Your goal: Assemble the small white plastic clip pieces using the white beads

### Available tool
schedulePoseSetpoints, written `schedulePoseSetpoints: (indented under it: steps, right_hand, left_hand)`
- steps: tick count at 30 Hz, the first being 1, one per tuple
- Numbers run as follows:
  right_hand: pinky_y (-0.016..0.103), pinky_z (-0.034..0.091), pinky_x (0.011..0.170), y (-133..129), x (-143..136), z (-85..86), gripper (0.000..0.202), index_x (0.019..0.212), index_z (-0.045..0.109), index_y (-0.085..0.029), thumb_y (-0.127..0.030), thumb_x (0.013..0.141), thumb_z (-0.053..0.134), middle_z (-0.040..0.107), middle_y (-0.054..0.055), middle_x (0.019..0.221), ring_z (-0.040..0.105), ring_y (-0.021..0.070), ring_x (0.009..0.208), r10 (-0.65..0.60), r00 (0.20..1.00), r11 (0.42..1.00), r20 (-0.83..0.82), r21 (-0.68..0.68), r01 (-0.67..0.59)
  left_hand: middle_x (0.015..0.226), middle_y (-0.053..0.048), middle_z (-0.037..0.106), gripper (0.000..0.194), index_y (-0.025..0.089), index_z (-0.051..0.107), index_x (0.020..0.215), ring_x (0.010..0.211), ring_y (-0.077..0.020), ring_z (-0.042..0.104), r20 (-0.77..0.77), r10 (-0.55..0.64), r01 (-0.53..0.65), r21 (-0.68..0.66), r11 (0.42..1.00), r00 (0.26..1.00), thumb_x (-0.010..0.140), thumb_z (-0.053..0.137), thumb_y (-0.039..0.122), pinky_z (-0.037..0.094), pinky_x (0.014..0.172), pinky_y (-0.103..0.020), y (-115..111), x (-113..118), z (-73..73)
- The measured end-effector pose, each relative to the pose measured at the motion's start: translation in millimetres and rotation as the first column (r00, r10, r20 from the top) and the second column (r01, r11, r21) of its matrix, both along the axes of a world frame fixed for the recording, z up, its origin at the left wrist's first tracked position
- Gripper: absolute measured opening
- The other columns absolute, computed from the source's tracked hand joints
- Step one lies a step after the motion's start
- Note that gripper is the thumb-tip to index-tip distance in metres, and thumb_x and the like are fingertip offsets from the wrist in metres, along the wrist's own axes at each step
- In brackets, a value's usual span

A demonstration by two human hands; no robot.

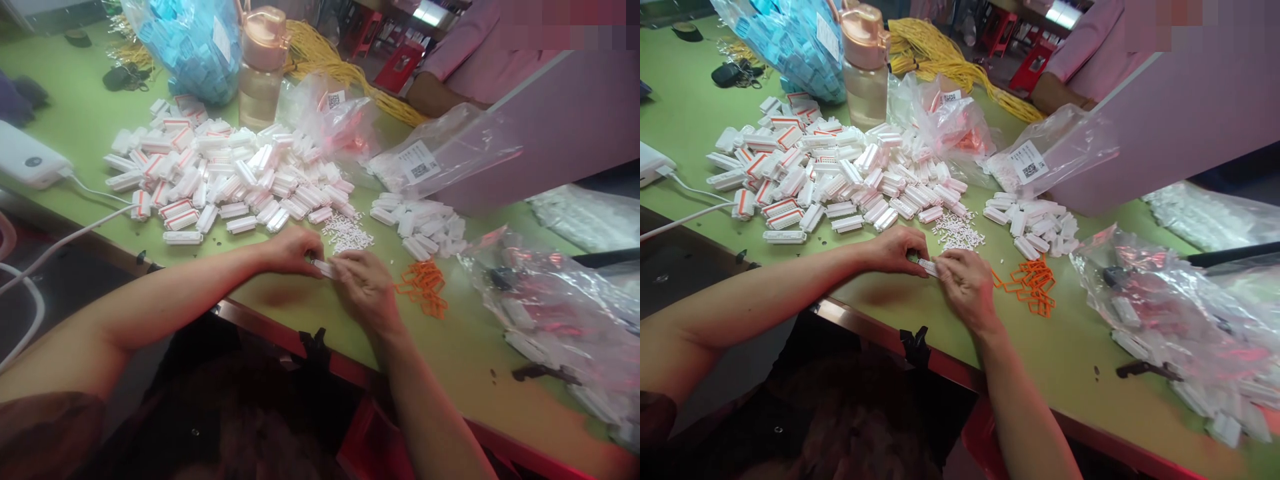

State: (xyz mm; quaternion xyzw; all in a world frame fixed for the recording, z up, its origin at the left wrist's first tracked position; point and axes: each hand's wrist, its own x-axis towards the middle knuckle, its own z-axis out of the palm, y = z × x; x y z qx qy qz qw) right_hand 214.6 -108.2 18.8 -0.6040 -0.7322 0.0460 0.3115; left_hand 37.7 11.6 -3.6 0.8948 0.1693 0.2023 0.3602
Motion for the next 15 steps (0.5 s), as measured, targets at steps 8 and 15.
schedulePoseSetpoints:
  steps: [8,15]
  right_hand:
    - [0.034,0.040,0.067,4.3,18.1,-8.1,0.020,0.081,0.069,-0.021,-0.038,0.087,0.060,0.070,0.005,0.085,0.060,0.0192,0.074,-0.283,0.958,0.948,0.042,-0.140,0.286]
    - [0.033,0.036,0.067,7.9,11.2,-7.4,0.018,0.077,0.068,-0.022,-0.036,0.087,0.059,0.070,0.004,0.083,0.058,0.0189,0.074,-0.257,0.961,0.945,0.102,-0.180,0.272]
  left_hand:
    - [0.076,-0.004,0.065,0.025,0.012,0.073,0.080,0.066,-0.0110,0.055,-0.009,-0.026,0.026,0.002,1.000,1.000,0.072,0.074,0.036,0.039,0.062,-0.022,0.3,-1.8,2.9]
    - [0.076,-0.004,0.065,0.027,0.012,0.074,0.082,0.068,-0.0117,0.056,-0.018,-0.018,0.017,-0.005,1.000,1.000,0.071,0.075,0.036,0.039,0.063,-0.022,0.4,-1.8,2.4]
